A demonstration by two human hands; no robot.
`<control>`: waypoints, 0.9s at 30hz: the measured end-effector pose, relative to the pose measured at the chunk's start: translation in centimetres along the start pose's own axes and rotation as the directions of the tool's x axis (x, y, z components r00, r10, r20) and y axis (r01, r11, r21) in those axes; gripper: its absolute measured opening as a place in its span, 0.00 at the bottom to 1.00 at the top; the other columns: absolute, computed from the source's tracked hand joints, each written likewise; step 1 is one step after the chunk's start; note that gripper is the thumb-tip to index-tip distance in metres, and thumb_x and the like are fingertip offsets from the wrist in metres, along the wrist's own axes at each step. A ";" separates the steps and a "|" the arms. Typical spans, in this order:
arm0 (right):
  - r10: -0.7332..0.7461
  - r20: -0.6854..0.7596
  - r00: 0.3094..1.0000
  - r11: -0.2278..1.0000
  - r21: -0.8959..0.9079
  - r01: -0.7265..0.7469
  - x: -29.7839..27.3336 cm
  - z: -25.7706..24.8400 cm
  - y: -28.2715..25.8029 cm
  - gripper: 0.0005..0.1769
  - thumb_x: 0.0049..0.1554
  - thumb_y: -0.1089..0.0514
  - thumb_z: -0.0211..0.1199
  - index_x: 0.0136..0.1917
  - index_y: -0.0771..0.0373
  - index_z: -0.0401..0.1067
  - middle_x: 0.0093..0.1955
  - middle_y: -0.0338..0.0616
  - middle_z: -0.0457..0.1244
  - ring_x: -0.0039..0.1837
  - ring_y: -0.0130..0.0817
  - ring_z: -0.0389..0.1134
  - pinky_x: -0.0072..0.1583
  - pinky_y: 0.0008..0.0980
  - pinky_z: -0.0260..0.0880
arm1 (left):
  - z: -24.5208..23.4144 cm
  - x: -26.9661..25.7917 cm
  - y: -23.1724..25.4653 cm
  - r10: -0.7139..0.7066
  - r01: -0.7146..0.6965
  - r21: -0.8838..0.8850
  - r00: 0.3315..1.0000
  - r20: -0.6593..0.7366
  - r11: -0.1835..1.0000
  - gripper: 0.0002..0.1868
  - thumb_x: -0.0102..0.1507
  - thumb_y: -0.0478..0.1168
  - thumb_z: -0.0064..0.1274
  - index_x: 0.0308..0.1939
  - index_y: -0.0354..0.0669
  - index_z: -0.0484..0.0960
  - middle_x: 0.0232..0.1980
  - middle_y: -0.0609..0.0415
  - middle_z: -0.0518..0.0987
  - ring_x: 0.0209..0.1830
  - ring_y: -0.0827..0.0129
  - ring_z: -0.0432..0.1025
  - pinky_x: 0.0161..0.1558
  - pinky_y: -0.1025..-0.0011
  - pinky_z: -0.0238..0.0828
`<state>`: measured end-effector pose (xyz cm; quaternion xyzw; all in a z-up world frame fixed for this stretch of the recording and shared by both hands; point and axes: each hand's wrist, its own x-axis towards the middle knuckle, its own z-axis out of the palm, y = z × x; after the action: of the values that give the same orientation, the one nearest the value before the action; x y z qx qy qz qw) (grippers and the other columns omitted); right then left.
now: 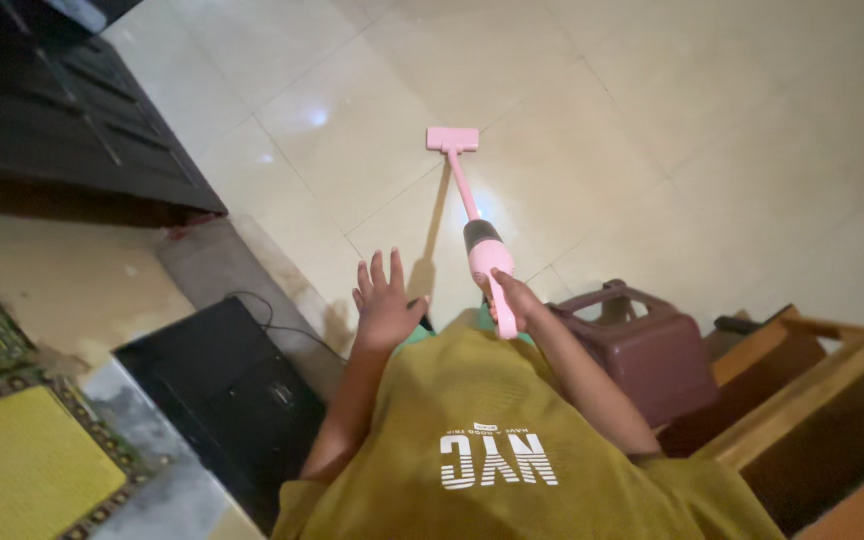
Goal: The person vacuums the tiled floor across multiple rooms and hallways using a handheld pink vacuum cleaner, moving small stools aside by hand to reach underneath them.
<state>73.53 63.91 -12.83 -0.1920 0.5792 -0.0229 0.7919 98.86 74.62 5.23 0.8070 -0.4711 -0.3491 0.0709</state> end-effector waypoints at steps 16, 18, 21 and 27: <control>-0.014 0.060 0.998 0.990 0.144 0.005 4.0 3.5 -8.3 0.25 0.65 0.36 0.48 0.50 0.61 0.64 0.28 0.39 0.56 0.26 0.32 0.58 0.29 0.33 0.63 | -4.0 10.9 -0.8 0.116 -0.115 0.038 0.993 -0.014 0.993 0.57 0.57 0.58 0.62 0.80 0.47 0.44 0.81 0.37 0.42 0.81 0.33 0.34 0.70 0.30 0.41; -0.014 0.071 0.997 0.993 0.121 0.005 6.3 2.9 -10.9 0.26 0.64 0.35 0.48 0.49 0.61 0.64 0.28 0.42 0.58 0.26 0.34 0.59 0.29 0.34 0.64 | -5.0 13.2 -0.8 0.132 -0.131 0.018 0.989 -0.065 0.991 0.57 0.58 0.58 0.62 0.81 0.47 0.44 0.81 0.36 0.42 0.80 0.32 0.34 0.71 0.30 0.39; -0.004 0.104 0.995 0.987 0.159 -0.012 9.0 1.8 -15.6 0.26 0.65 0.35 0.50 0.49 0.62 0.64 0.28 0.43 0.58 0.26 0.35 0.60 0.29 0.35 0.65 | -6.6 16.8 0.8 0.085 -0.084 0.019 0.995 -0.047 0.996 0.58 0.57 0.58 0.62 0.80 0.47 0.43 0.81 0.37 0.41 0.80 0.32 0.33 0.70 0.30 0.39; -0.017 0.098 0.995 0.982 0.189 -0.002 13.2 1.3 -24.0 0.26 0.66 0.36 0.51 0.50 0.62 0.62 0.29 0.44 0.59 0.27 0.35 0.61 0.31 0.34 0.67 | -8.2 23.5 1.4 0.077 -0.076 0.014 0.991 -0.109 0.997 0.56 0.57 0.59 0.62 0.80 0.49 0.46 0.81 0.38 0.43 0.80 0.32 0.36 0.70 0.30 0.41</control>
<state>83.54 38.59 -16.59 -0.1191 0.5335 -0.0712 0.8343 110.36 53.07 0.30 0.8067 -0.4986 -0.2991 0.1059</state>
